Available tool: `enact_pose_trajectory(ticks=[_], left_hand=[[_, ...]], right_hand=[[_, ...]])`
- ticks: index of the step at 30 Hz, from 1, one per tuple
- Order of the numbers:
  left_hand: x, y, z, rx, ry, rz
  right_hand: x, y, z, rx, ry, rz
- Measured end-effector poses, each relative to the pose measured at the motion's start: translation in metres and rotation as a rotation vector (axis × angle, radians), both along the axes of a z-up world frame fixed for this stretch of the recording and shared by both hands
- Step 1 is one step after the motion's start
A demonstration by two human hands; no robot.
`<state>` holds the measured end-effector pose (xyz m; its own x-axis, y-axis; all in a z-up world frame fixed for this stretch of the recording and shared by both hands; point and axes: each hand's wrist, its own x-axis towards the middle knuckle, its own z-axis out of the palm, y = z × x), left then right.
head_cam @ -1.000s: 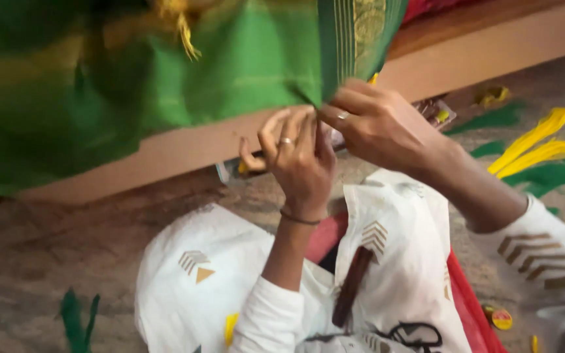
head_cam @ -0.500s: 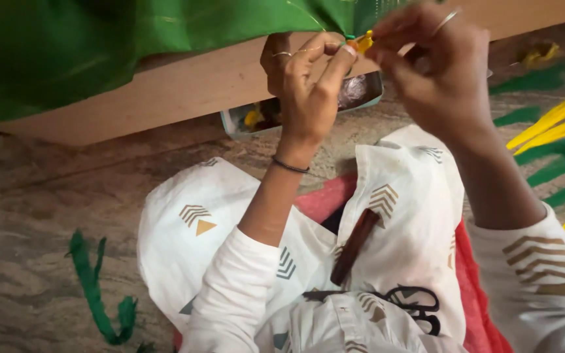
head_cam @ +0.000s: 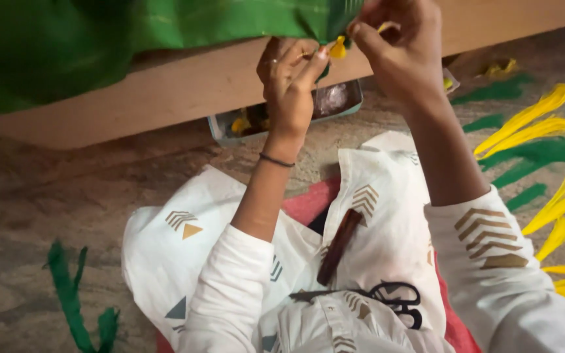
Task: Tying and trimming decorative tassels on the edge of a green saree.
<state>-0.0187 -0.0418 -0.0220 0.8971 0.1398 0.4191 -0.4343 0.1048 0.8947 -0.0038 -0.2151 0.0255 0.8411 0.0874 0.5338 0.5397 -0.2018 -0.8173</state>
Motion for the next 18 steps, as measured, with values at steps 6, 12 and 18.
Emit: enact_pose_trajectory(ticks=[6, 12, 18], left_hand=[[-0.004, 0.010, 0.017, 0.030, 0.190, -0.096], [0.003, 0.007, -0.001, -0.055, 0.142, -0.126], [0.001, 0.005, 0.003, 0.007, 0.106, -0.047]], right_hand=[[-0.030, 0.012, 0.038, -0.115, 0.211, 0.192], [-0.018, 0.006, 0.015, -0.192, 0.158, -0.058], [-0.030, 0.008, 0.026, -0.374, 0.019, 0.087]])
